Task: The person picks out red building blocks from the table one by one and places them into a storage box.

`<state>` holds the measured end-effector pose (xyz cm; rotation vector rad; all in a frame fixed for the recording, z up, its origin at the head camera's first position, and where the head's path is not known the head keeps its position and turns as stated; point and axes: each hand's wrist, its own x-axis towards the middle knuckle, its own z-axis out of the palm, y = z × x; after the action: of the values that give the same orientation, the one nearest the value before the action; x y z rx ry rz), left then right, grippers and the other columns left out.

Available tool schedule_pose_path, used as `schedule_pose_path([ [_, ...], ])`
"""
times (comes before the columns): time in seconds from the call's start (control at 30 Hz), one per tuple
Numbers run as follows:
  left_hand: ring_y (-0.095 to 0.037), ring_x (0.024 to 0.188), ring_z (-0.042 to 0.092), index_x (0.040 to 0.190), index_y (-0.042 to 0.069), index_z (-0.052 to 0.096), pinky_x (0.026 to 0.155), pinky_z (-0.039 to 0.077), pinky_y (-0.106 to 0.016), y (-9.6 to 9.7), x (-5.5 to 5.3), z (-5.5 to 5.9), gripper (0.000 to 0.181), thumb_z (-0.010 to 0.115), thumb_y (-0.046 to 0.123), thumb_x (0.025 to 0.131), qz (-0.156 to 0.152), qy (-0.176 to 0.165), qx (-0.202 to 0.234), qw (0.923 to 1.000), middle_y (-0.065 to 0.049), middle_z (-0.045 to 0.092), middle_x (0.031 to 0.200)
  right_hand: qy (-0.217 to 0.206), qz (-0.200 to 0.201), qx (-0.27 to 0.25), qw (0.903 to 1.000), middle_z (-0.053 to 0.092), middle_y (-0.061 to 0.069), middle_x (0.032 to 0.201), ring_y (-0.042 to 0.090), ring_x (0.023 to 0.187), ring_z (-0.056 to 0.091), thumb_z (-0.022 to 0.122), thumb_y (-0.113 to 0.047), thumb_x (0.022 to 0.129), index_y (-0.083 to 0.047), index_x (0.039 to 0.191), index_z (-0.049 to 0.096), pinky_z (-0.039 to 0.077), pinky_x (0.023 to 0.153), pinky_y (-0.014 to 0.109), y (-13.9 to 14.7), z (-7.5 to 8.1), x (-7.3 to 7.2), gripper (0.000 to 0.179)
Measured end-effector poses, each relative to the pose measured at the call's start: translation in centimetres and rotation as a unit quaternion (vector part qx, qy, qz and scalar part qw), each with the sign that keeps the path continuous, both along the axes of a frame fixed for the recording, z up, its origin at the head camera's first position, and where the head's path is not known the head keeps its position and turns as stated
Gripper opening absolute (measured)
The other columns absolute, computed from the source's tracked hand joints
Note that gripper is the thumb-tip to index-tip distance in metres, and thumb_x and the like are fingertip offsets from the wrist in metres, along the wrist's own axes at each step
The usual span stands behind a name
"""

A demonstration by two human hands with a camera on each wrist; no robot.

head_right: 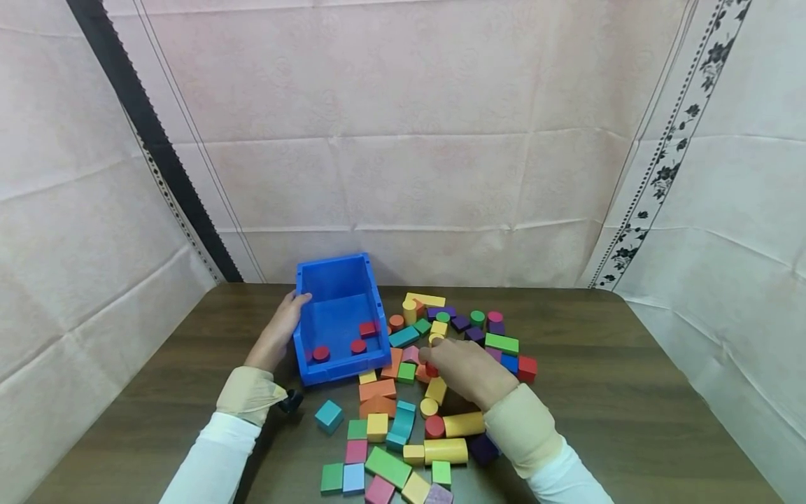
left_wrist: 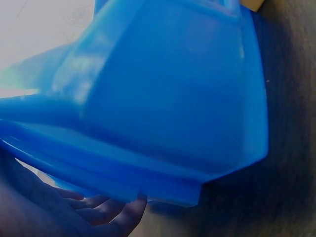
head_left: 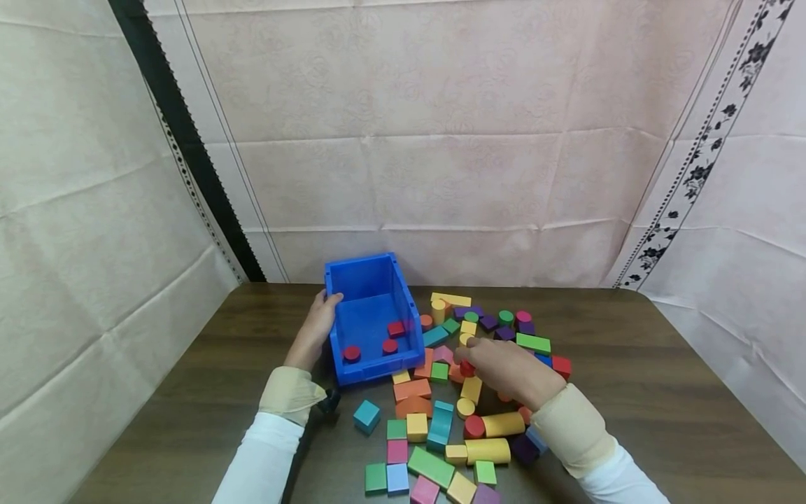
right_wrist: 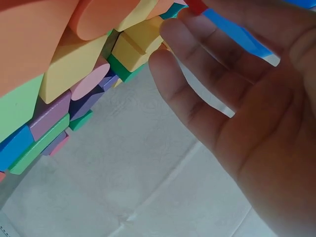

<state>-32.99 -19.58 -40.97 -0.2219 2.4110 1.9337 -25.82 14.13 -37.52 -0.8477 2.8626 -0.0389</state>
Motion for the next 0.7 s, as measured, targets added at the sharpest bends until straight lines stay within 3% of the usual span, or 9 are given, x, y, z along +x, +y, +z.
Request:
schedule_pose_path([
  [0.1, -0.053, 0.156, 0.022, 0.169, 0.008, -0.003, 0.122, 0.021, -0.073, 0.03, 0.07, 0.00, 0.077, 0.033, 0.046, 0.112, 0.002, -0.003, 0.000, 1.0000, -0.026, 0.014, 0.173, 0.001, 0.000, -0.001, 1.0000, 0.070, 0.010, 0.118, 0.019, 0.083, 0.064, 0.075, 0.004, 0.094, -0.019, 0.125, 0.072, 0.063, 0.074, 0.038, 0.07, -0.08, -0.07, 0.039],
  [0.37, -0.051, 0.156, 0.023, 0.169, 0.005, 0.000, 0.123, 0.021, -0.071, -0.07, 0.12, -0.03, 0.076, 0.034, 0.043, 0.112, 0.008, 0.007, -0.001, 0.9999, -0.027, 0.015, 0.172, -0.006, -0.002, -0.008, 1.0000, 0.067, 0.005, 0.098, 0.016, 0.070, 0.060, 0.084, -0.019, 0.091, -0.013, 0.122, 0.070, 0.062, 0.067, 0.035, -0.28, -0.23, -0.31, 0.034],
  [0.57, -0.051, 0.156, 0.021, 0.169, 0.007, -0.001, 0.122, 0.021, -0.073, -0.02, 0.23, -0.02, 0.076, 0.034, 0.044, 0.112, 0.008, 0.002, 0.002, 1.0000, -0.025, 0.014, 0.173, -0.008, -0.005, -0.019, 0.9998, 0.066, 0.005, 0.103, 0.015, 0.072, 0.060, 0.083, -0.020, 0.093, -0.012, 0.125, 0.071, 0.062, 0.067, 0.034, -0.33, -0.10, -0.11, 0.036],
  [0.7, -0.051, 0.157, 0.020, 0.170, 0.008, -0.001, 0.122, 0.020, -0.074, 0.10, 0.20, -0.03, 0.076, 0.034, 0.044, 0.112, 0.009, 0.001, 0.005, 0.9999, -0.025, 0.013, 0.174, 0.011, 0.016, -0.032, 0.9993, 0.066, 0.003, 0.100, 0.013, 0.075, 0.060, 0.082, -0.020, 0.094, -0.011, 0.121, 0.070, 0.061, 0.067, 0.031, -0.35, -0.10, -0.11, 0.031],
])
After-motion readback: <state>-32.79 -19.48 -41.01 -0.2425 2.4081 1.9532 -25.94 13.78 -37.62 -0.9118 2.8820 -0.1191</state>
